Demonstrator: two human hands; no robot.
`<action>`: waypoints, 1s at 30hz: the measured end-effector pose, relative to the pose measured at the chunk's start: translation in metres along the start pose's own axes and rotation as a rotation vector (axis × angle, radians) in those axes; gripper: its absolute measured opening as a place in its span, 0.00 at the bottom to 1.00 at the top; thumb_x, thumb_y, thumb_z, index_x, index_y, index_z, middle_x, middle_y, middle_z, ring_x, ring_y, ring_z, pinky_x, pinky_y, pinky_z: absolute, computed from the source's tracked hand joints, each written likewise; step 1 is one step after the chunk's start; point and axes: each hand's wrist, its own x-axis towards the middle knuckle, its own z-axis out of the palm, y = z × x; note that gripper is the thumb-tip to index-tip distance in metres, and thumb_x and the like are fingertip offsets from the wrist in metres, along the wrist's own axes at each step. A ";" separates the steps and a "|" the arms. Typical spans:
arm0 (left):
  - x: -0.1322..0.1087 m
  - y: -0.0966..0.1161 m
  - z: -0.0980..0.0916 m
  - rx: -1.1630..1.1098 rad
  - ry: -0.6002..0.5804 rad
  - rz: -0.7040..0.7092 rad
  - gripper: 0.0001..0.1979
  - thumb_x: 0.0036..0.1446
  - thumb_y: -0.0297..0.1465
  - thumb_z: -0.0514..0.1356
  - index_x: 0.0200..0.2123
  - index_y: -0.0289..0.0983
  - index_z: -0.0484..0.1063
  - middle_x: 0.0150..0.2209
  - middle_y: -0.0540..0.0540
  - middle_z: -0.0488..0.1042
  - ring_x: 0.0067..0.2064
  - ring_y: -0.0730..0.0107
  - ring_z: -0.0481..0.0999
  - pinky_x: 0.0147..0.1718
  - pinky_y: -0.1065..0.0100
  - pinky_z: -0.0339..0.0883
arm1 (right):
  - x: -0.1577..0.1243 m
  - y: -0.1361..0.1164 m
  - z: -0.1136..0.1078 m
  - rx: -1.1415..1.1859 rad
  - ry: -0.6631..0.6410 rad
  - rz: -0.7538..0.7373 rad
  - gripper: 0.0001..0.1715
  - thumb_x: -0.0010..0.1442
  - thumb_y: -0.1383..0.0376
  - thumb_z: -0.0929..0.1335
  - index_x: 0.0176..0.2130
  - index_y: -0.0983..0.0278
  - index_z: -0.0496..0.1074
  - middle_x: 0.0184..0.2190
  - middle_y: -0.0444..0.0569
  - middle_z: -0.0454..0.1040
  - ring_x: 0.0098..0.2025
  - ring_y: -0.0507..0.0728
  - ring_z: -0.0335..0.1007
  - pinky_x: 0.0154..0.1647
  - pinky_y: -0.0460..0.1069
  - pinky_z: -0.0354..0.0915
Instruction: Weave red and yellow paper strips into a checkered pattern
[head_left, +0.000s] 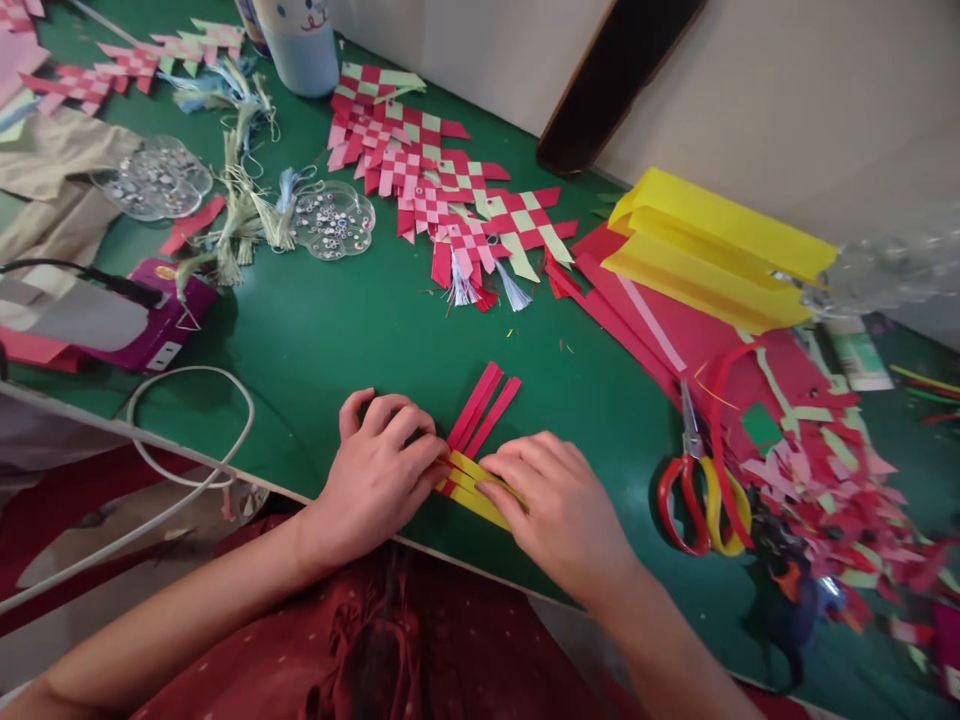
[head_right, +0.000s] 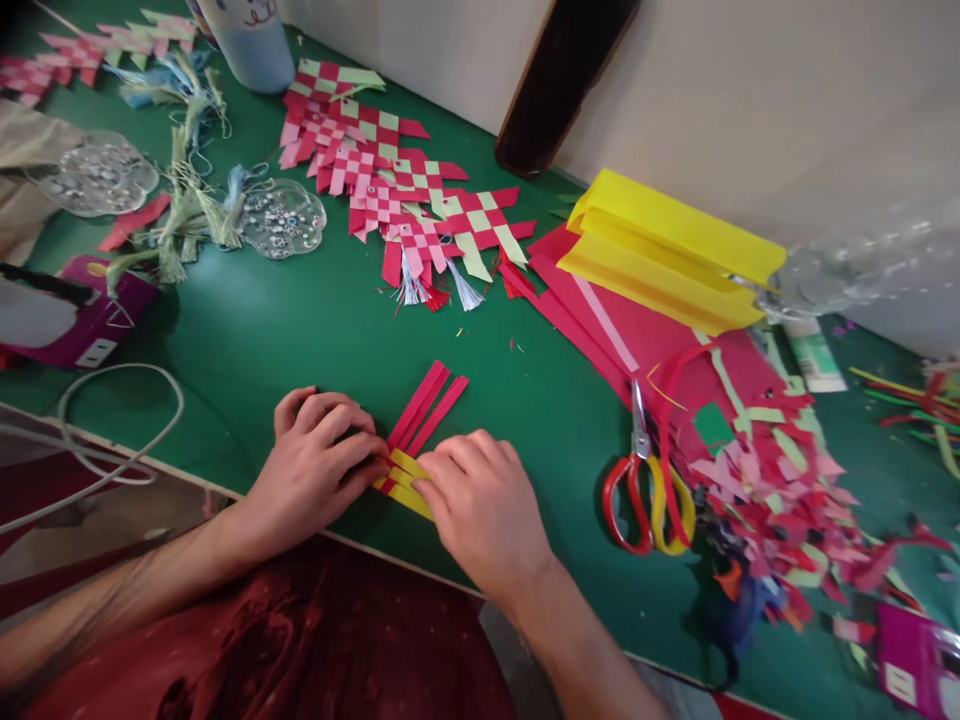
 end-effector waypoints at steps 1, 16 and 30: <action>-0.001 0.000 0.000 0.005 0.005 0.004 0.03 0.62 0.34 0.61 0.36 0.43 0.75 0.41 0.50 0.75 0.50 0.57 0.67 0.56 0.46 0.50 | -0.003 -0.001 0.006 0.004 0.011 0.021 0.07 0.65 0.64 0.66 0.38 0.61 0.75 0.35 0.50 0.76 0.39 0.57 0.67 0.39 0.52 0.60; 0.001 -0.005 -0.010 0.071 -0.045 0.580 0.12 0.68 0.24 0.51 0.46 0.30 0.73 0.46 0.42 0.77 0.51 0.64 0.74 0.57 0.57 0.68 | -0.002 -0.004 0.017 0.092 -0.020 0.155 0.09 0.67 0.65 0.64 0.39 0.61 0.73 0.38 0.50 0.74 0.41 0.57 0.67 0.44 0.53 0.62; 0.000 -0.009 -0.008 0.065 -0.091 0.574 0.15 0.69 0.25 0.47 0.49 0.31 0.71 0.49 0.41 0.77 0.52 0.64 0.75 0.55 0.59 0.70 | -0.032 -0.014 0.014 -0.023 0.035 0.380 0.01 0.63 0.67 0.67 0.37 0.61 0.70 0.38 0.49 0.73 0.39 0.59 0.65 0.40 0.54 0.59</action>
